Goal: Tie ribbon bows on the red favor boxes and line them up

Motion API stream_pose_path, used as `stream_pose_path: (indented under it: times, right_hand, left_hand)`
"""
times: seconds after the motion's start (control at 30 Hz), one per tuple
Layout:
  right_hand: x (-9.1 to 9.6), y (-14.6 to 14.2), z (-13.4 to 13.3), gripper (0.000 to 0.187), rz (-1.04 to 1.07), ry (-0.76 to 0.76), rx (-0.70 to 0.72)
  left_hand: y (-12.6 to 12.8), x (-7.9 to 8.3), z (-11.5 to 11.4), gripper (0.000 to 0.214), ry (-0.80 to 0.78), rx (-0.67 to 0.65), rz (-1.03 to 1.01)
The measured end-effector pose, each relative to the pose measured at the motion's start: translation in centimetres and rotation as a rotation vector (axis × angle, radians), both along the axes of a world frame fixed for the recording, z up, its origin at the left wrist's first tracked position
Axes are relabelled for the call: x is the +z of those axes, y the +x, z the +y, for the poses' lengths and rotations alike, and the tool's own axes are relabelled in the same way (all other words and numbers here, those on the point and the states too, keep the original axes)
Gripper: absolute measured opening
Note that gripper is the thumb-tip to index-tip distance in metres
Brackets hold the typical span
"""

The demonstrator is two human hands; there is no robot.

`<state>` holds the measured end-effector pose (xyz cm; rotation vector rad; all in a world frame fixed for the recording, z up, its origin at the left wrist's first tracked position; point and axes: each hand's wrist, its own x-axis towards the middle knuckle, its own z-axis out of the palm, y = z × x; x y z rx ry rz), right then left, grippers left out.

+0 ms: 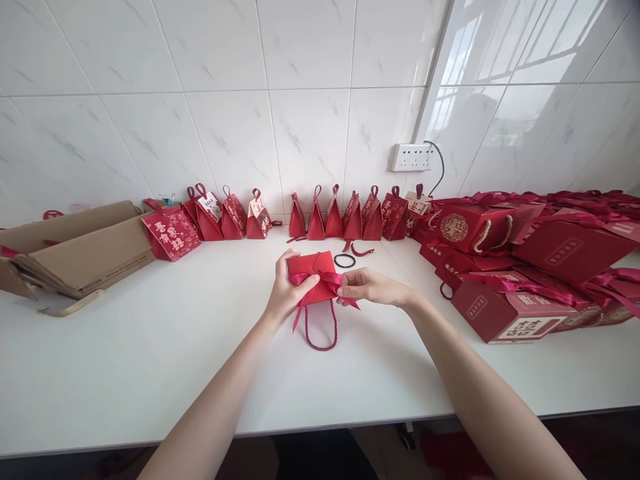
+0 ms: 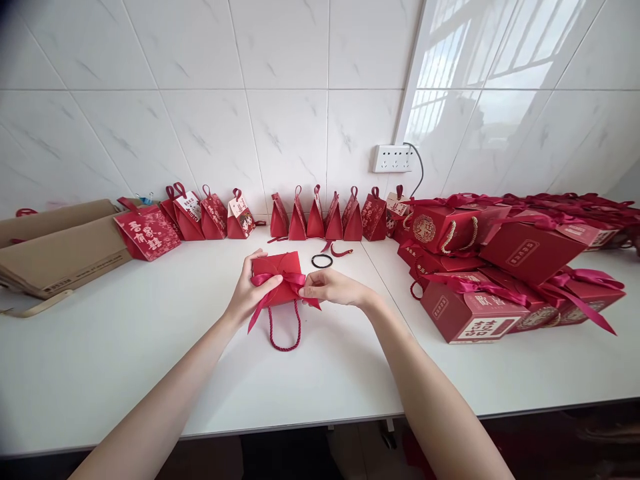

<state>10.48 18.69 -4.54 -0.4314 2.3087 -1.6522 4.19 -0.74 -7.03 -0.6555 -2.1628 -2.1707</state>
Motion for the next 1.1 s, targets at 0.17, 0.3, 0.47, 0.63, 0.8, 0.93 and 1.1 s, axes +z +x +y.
stream_pose_path:
  times: [0.17, 0.3, 0.47, 0.63, 0.8, 0.93, 1.1]
  right_hand:
    - [0.2, 0.3, -0.1, 0.028, 0.013, 0.22, -0.048]
    - [0.6, 0.8, -0.5, 0.023, -0.003, 0.192, 0.008]
    - [0.7, 0.9, -0.8, 0.022, -0.054, 0.216, -0.012]
    - [0.5, 0.9, -0.5, 0.024, -0.085, 0.191, 0.047]
    - [0.4, 0.8, -1.2, 0.041, -0.024, 0.057, -0.043]
    - [0.2, 0.7, -2.0, 0.04, -0.044, -0.033, -0.194]
    - [0.3, 0.7, -1.9, 0.039, -0.119, -0.038, -0.181]
  left_hand:
    - [-0.1, -0.1, 0.1, 0.052, -0.038, 0.046, -0.02]
    - [-0.1, -0.2, 0.2, 0.057, -0.024, 0.039, -0.056]
    - [-0.1, -0.1, 0.3, 0.061, -0.011, 0.04, -0.098]
    - [-0.3, -0.3, 0.3, 0.055, -0.03, 0.055, -0.052]
    - [-0.4, -0.5, 0.3, 0.058, -0.007, 0.045, -0.035]
    - [-0.5, -0.6, 0.3, 0.058, -0.003, 0.025, -0.042]
    - [-0.5, -0.8, 0.3, 0.058, -0.003, 0.018, -0.04]
